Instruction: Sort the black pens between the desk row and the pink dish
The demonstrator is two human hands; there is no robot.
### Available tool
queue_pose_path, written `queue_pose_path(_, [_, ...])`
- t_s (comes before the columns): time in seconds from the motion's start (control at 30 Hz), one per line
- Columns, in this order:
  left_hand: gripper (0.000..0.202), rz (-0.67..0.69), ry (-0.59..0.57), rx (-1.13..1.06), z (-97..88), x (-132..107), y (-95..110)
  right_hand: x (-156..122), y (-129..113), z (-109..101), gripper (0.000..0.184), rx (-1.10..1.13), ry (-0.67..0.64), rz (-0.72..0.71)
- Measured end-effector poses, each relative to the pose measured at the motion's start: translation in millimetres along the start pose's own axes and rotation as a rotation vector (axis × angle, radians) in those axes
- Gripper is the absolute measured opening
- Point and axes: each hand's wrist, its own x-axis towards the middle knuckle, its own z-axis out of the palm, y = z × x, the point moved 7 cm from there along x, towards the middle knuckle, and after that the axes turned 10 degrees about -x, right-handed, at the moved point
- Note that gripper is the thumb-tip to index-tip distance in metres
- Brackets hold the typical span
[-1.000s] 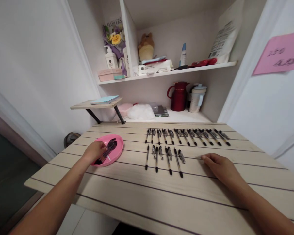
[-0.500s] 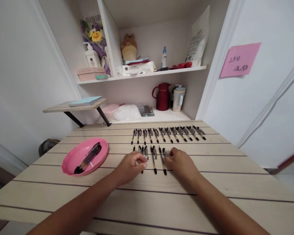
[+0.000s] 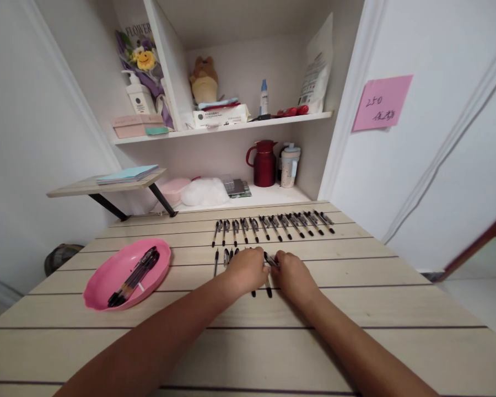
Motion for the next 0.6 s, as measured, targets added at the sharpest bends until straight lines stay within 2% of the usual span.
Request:
queue_pose_path(0.17, [0.036,-0.053,-0.031,-0.011,23.0,10,9,-6,12,-4,0.008,-0.009,-0.009,0.017])
queue_pose_path(0.27, [0.042,-0.081,-0.031,-0.019,28.1,12,10,-7,19,-6,0.008,-0.026,-0.016,0.042])
queue_pose_path(0.37, [0.047,-0.094,-0.025,-0.029,18.9,12,9,-9,25,-12,0.008,0.003,-0.008,0.080])
queue_pose_path(0.47, [0.044,-0.090,0.027,-0.072,-4.7,7,1,-14,36,-23,0.011,0.104,0.017,0.125])
queue_pose_path(0.53, [0.043,-0.077,0.063,-0.248,-19.6,0,-6,-19,43,-32,0.012,0.248,0.008,0.157])
queue_pose_path(0.6, [0.045,-0.112,0.006,-0.573,-21.4,-9,-15,-21,50,-37,0.015,0.456,-0.030,0.226])
